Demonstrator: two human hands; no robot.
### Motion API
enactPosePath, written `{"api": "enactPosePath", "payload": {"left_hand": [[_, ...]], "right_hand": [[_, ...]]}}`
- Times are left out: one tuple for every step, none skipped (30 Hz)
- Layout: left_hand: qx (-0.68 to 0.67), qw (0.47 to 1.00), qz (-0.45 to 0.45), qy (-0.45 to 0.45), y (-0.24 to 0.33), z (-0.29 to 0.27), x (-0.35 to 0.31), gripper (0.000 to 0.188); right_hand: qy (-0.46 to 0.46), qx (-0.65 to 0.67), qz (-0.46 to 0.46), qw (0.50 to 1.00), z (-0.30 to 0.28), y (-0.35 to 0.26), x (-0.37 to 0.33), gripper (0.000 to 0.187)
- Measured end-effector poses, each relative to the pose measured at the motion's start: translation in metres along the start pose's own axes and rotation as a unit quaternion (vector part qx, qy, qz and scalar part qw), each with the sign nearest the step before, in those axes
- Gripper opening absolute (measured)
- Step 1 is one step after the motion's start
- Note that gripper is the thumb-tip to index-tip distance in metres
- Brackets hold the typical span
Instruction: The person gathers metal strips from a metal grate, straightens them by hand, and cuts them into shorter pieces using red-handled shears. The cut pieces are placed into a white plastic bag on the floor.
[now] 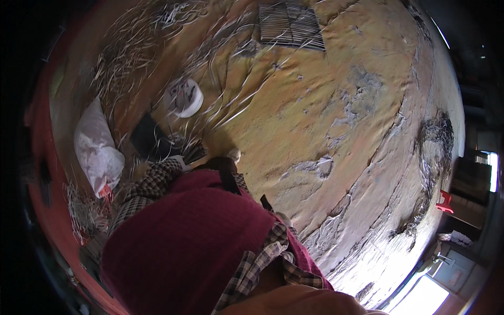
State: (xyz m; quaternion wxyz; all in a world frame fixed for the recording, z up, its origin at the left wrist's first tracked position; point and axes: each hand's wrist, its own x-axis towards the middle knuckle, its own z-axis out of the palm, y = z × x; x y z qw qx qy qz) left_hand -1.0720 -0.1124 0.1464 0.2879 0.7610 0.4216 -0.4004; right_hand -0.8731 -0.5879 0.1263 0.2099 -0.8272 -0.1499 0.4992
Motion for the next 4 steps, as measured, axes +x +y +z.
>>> {"api": "enactPosePath", "payload": {"left_hand": [[0.016,1.000,-0.013,-0.009,0.019,-0.015,0.009,0.079],[0.034,0.999,-0.025,-0.018,0.041,-0.027,0.021,0.080],[0.052,0.998,-0.034,-0.026,0.064,-0.036,0.039,0.080],[0.009,0.994,0.013,-0.109,0.082,-0.052,0.058,0.084]], "right_hand": [[0.016,0.008,0.009,1.000,-0.033,0.000,0.013,0.030],[0.028,0.018,0.019,0.999,-0.056,-0.001,0.022,0.030],[0.041,0.026,0.030,0.998,-0.083,0.001,0.034,0.029],[0.053,0.032,0.040,0.997,-0.110,0.003,0.045,0.029]]}}
